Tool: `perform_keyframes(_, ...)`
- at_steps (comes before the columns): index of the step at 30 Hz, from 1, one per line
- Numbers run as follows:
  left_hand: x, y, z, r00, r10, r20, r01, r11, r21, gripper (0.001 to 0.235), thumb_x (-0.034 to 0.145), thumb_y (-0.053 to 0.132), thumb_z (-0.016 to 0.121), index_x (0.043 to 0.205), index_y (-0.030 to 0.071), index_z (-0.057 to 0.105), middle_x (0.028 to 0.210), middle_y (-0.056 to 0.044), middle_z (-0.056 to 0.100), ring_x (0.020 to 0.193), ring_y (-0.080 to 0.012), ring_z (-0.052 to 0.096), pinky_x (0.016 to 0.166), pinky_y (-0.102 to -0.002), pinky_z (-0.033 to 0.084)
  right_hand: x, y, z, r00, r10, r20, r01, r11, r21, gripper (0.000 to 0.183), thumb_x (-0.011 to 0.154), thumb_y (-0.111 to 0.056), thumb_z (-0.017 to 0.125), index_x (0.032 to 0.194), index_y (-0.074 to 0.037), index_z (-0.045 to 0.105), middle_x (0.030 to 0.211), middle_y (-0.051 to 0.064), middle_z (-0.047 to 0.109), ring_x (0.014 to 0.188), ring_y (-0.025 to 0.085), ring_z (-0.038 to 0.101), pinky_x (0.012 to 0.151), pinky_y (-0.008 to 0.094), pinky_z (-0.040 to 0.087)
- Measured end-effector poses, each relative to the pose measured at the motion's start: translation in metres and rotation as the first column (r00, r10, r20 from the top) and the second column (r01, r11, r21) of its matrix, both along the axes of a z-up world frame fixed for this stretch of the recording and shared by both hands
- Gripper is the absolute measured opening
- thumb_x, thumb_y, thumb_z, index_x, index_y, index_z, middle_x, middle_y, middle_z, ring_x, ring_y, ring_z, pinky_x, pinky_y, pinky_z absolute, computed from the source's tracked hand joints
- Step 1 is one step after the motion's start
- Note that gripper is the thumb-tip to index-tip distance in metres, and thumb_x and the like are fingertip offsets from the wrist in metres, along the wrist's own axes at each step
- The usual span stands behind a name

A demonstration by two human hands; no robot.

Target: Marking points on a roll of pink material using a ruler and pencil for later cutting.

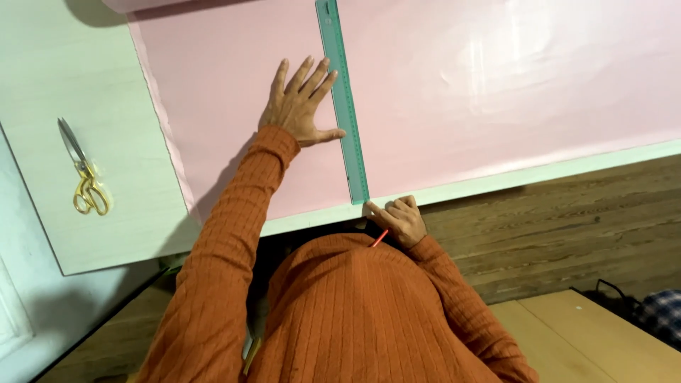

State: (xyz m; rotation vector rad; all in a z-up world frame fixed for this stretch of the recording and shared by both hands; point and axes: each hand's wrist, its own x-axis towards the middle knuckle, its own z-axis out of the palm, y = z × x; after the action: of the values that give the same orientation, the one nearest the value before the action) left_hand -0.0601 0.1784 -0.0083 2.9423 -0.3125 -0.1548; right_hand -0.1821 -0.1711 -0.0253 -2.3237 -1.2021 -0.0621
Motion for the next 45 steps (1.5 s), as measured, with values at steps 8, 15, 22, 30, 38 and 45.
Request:
perform_keyframes(8, -0.005, -0.003, 0.018, 0.995, 0.028, -0.099, -0.027, 1.0, 0.009, 0.122, 0.066, 0.101, 0.036, 0.162, 0.028, 0.02, 0.171, 0.004, 0.012, 0.156, -0.019, 0.006, 0.127, -0.056, -0.003, 0.004, 0.005, 0.012, 0.999, 0.03, -0.035, -0.029, 0.999, 0.032, 0.048, 0.092, -0.018, 0.077, 0.138, -0.013, 0.064, 0.074, -0.003, 0.059, 0.073, 0.012, 0.052, 0.075, 0.033, 0.037)
perform_keyframes(15, -0.003, -0.001, 0.022, 0.996, 0.003, -0.094, 0.0, 1.0, 0.026, 0.121, 0.068, 0.101, 0.036, 0.162, 0.027, 0.017, 0.171, 0.003, 0.01, 0.156, -0.0197, 0.005, 0.126, -0.056, -0.003, 0.019, -0.001, 0.032, 0.979, 0.048, -0.197, -0.059, 0.997, -0.054, 0.047, 0.092, -0.023, 0.073, 0.136, -0.011, 0.062, 0.078, -0.001, 0.066, 0.071, 0.015, 0.054, 0.079, 0.034, 0.042)
perform_keyframes(22, 0.004, 0.0, 0.029, 0.982, -0.012, -0.187, 0.028, 0.996, 0.083, 0.121, 0.069, 0.1, 0.033, 0.161, 0.026, 0.011, 0.17, 0.003, 0.003, 0.155, -0.0195, 0.0, 0.123, -0.055, -0.006, 0.096, 0.013, 0.059, 0.825, -0.172, -0.539, 0.382, 0.871, 0.307, 0.036, 0.113, -0.029, 0.035, 0.13, -0.006, 0.056, 0.096, 0.005, 0.064, 0.088, 0.015, 0.063, 0.079, 0.031, 0.058)
perform_keyframes(30, 0.011, 0.001, 0.05, 0.967, -0.013, -0.255, 0.045, 0.992, 0.121, 0.122, 0.069, 0.1, 0.033, 0.162, 0.025, 0.009, 0.17, 0.002, 0.003, 0.155, -0.0206, -0.002, 0.122, -0.056, -0.007, 0.241, 0.136, 0.082, 0.554, 0.017, -0.832, 0.721, 0.491, 0.49, 0.011, 0.107, -0.014, 0.056, 0.103, -0.004, 0.054, 0.088, 0.009, 0.059, 0.07, 0.017, 0.066, 0.049, 0.032, 0.054)
perform_keyframes(38, 0.006, 0.005, 0.027, 0.982, -0.016, -0.19, 0.027, 0.998, 0.057, 0.118, 0.069, 0.098, 0.032, 0.161, 0.025, 0.017, 0.169, 0.002, 0.011, 0.154, -0.0214, 0.004, 0.122, -0.057, -0.008, 0.309, 0.204, -0.003, 0.592, -0.194, -0.782, 0.668, 0.661, 0.342, 0.014, 0.093, 0.0, 0.07, 0.091, -0.003, 0.056, 0.078, 0.008, 0.065, 0.057, 0.013, 0.056, 0.049, 0.024, 0.047)
perform_keyframes(45, 0.005, 0.006, 0.006, 0.994, -0.022, -0.107, 0.015, 0.997, -0.069, 0.118, 0.071, 0.099, 0.039, 0.161, 0.024, 0.025, 0.17, 0.0, 0.019, 0.156, -0.0233, 0.011, 0.125, -0.059, -0.003, 0.304, 0.214, 0.003, 0.737, -0.221, -0.639, 0.584, 0.684, 0.437, 0.024, 0.094, 0.003, 0.071, 0.085, -0.003, 0.05, 0.084, 0.008, 0.068, 0.072, 0.008, 0.061, 0.065, 0.024, 0.054)
